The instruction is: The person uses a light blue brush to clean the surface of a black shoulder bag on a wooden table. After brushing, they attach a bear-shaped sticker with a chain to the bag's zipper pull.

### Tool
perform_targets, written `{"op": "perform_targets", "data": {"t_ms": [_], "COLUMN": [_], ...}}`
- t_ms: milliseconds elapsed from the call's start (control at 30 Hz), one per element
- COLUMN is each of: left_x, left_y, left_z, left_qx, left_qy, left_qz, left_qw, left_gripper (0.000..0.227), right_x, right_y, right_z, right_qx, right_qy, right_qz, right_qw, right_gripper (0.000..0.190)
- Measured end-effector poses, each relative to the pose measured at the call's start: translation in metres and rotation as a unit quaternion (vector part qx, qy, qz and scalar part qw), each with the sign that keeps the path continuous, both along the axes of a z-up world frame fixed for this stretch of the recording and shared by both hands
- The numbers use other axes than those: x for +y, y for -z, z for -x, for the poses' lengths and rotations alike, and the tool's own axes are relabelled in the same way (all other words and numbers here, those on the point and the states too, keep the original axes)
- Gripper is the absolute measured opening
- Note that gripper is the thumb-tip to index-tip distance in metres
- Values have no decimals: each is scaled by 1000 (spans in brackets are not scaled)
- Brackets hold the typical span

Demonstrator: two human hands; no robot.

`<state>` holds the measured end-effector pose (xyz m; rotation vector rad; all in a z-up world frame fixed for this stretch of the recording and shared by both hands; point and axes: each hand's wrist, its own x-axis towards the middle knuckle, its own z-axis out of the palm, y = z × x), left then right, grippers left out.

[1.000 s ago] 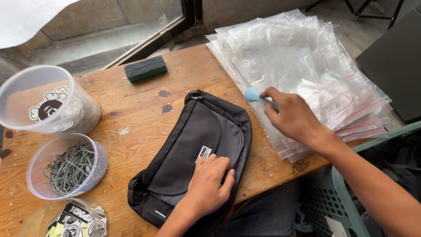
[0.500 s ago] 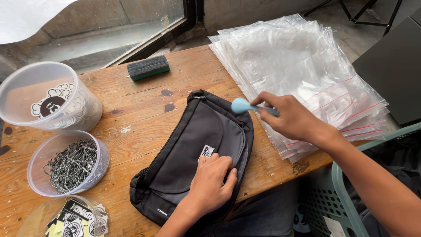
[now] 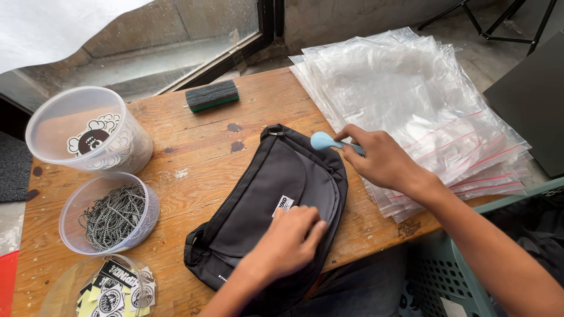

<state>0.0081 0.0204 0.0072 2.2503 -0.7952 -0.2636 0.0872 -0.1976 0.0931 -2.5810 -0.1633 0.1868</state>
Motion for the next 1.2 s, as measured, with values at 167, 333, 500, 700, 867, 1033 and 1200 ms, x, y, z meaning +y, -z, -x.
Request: {"op": "perform_targets", "data": {"t_ms": [167, 333, 500, 700, 867, 1033, 1200], "left_x": [3, -2, 6, 16, 17, 18, 18], "left_y": [-15, 6, 11, 12, 16, 12, 20], "left_z": [-57, -90, -93, -85, -78, -75, -76], "left_qx": [-175, -249, -233, -205, -238, -244, -249], "left_qy": [-47, -75, -73, -56, -53, -63, -66], "left_qz": [-12, -125, -127, -75, -65, -55, -39], "left_qw": [983, 958, 961, 974, 968, 966, 966], "left_gripper": [14, 40, 34, 21, 30, 28, 30], "right_x": [-12, -12, -19, -4, 11, 12, 1], "right_y": [2, -6, 14, 19, 38, 36, 16], "right_z": [16, 26, 21, 10, -14, -6, 4], "right_qx": [-38, -57, -91, -104, -79, -9, -83], "right_qy": [-3, -6, -27, -39, -85, -96, -78], "right_qz": [-35, -44, -17, -25, -71, -22, 286], "right_qw": [999, 997, 995, 993, 991, 995, 951], "right_gripper": [23, 24, 21, 20, 22, 22, 26]}}
